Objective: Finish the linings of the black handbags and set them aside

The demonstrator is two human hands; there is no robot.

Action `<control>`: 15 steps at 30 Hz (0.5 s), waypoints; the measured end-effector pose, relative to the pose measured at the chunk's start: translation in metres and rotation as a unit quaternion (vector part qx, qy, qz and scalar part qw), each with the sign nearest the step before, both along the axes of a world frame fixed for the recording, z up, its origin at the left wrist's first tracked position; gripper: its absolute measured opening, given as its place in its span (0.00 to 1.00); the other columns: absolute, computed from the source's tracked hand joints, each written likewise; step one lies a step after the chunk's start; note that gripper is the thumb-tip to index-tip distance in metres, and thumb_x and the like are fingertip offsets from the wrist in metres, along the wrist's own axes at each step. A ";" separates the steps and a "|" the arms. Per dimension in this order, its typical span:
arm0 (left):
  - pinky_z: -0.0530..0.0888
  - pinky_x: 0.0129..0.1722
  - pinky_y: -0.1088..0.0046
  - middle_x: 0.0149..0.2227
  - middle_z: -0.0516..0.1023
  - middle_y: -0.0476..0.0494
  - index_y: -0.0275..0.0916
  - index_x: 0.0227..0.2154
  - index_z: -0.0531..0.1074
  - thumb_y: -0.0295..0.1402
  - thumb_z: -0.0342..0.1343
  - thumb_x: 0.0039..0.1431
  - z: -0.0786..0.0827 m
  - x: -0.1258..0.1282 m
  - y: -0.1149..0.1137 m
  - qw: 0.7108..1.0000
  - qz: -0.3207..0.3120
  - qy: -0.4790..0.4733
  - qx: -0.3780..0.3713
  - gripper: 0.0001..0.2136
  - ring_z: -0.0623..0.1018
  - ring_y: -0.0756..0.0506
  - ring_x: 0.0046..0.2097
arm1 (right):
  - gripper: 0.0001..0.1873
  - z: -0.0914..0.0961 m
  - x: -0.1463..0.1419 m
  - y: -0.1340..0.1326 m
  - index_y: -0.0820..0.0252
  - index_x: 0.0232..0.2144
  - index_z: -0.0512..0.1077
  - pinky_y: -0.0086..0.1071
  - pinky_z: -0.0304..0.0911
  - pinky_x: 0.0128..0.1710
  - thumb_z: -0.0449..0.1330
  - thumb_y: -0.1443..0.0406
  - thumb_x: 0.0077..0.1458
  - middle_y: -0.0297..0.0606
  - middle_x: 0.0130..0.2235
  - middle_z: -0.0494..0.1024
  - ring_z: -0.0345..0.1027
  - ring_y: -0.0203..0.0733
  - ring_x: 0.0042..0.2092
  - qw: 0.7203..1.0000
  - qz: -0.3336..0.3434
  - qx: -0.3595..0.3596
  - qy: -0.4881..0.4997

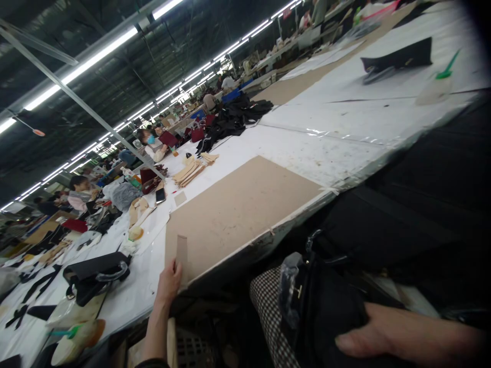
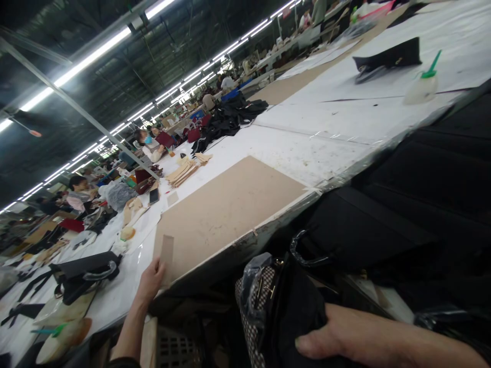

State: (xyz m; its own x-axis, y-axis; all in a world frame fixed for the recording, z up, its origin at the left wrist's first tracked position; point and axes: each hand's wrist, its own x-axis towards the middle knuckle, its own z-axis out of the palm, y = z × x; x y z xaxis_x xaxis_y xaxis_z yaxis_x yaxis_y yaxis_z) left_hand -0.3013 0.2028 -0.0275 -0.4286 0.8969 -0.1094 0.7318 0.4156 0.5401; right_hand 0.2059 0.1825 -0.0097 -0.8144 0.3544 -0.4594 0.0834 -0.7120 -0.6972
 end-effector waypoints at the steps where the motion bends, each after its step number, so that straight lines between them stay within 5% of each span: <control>1: 0.72 0.46 0.64 0.40 0.78 0.42 0.37 0.46 0.70 0.41 0.49 0.64 0.003 0.015 -0.013 0.999 -0.006 -0.035 0.007 0.15 0.78 0.42 0.44 | 0.27 -0.001 0.000 -0.001 0.62 0.48 0.75 0.38 0.64 0.56 0.69 0.61 0.44 0.44 0.47 0.80 0.73 0.50 0.51 0.999 -0.002 -0.036 0.008; 5: 0.75 0.37 0.70 0.41 0.80 0.43 0.39 0.54 0.63 0.47 0.46 0.64 0.012 0.081 -0.076 0.984 -0.020 -0.179 0.013 0.22 0.80 0.44 0.37 | 0.24 -0.003 0.002 -0.004 0.64 0.44 0.76 0.38 0.69 0.50 0.70 0.64 0.41 0.45 0.44 0.81 0.76 0.48 0.45 0.996 -0.030 -0.079 -0.002; 9: 0.74 0.36 0.73 0.42 0.80 0.42 0.40 0.53 0.65 0.46 0.54 0.61 0.008 0.139 -0.136 0.932 -0.012 -0.363 -0.009 0.21 0.79 0.45 0.37 | 0.23 0.005 0.003 -0.006 0.65 0.43 0.76 0.37 0.69 0.48 0.70 0.67 0.40 0.46 0.44 0.81 0.76 0.48 0.45 0.996 -0.052 -0.073 -0.004; 15: 0.72 0.37 0.77 0.35 0.81 0.45 0.38 0.40 0.74 0.49 0.57 0.57 -0.024 0.197 -0.202 0.968 -0.083 -0.218 -0.092 0.19 0.78 0.44 0.38 | 0.22 0.013 0.001 -0.014 0.66 0.40 0.77 0.34 0.70 0.46 0.70 0.70 0.36 0.44 0.40 0.81 0.76 0.43 0.41 0.995 -0.073 -0.070 0.010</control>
State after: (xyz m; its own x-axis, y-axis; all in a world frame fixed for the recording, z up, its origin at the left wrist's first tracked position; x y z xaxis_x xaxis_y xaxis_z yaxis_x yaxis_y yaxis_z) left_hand -0.1044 0.0008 -0.0517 -0.1569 0.8980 -0.4110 0.5159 0.4294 0.7413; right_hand 0.2069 0.1685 0.0028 -0.7687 0.4042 -0.4958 -0.0418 -0.8052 -0.5916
